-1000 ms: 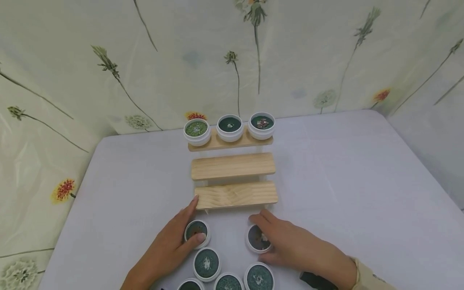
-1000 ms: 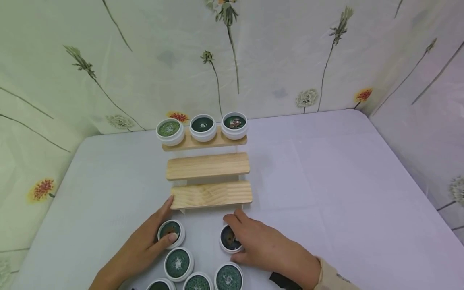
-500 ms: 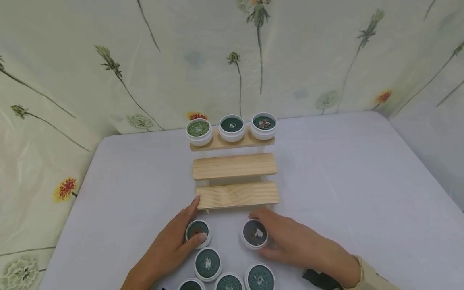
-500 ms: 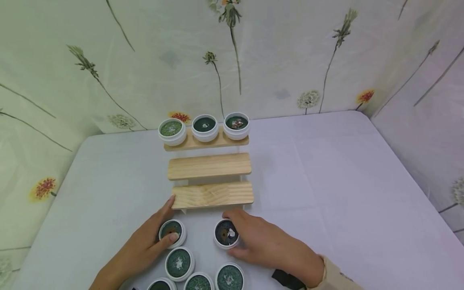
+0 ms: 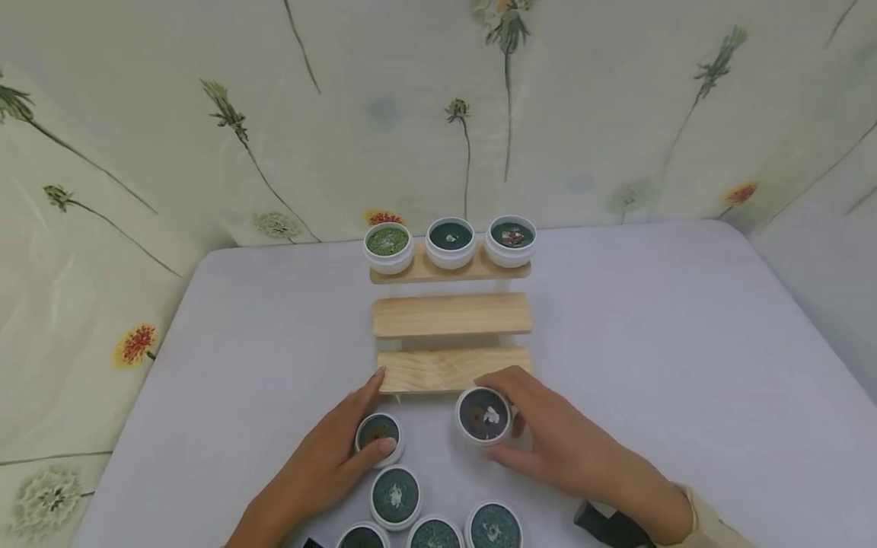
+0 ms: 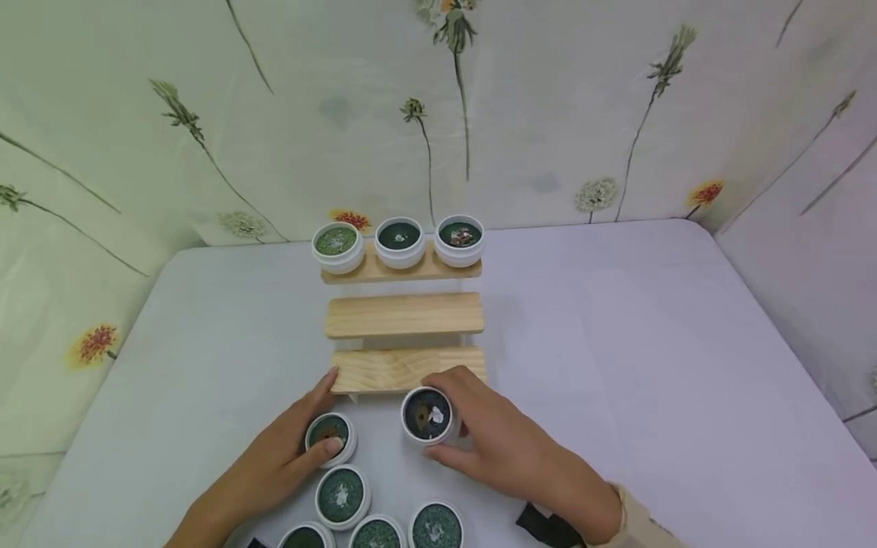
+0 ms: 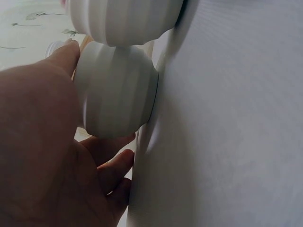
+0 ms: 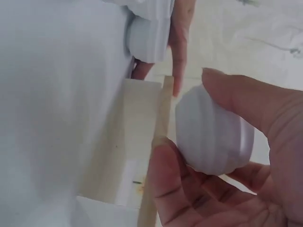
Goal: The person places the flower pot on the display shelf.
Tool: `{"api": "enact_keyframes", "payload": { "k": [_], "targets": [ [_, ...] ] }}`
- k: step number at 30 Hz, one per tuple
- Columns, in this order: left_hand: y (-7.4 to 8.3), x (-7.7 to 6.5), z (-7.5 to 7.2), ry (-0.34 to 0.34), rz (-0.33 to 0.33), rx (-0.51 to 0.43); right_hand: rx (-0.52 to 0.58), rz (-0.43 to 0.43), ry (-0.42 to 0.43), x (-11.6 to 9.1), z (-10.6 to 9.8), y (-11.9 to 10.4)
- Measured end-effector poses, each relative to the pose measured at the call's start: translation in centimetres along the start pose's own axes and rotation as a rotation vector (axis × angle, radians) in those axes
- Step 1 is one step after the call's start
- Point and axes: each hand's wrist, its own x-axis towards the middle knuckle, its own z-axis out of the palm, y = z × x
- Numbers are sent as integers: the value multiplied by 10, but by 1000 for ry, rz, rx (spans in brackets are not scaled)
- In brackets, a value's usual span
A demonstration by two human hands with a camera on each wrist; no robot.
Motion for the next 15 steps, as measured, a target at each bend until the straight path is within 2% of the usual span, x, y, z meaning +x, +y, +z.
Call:
{"api": "enact_keyframes", "payload": {
  "k": [3, 8, 15],
  "targets": [
    [-1, 2, -1, 1, 12, 2, 14, -2, 66, 9, -5, -4],
    [-2, 2, -1, 8, 14, -13, 67, 19, 122, 34, -12, -8],
    [-3, 2, 1, -10, 6, -13, -40, 6, 229, 67, -12, -11]
  ]
}}
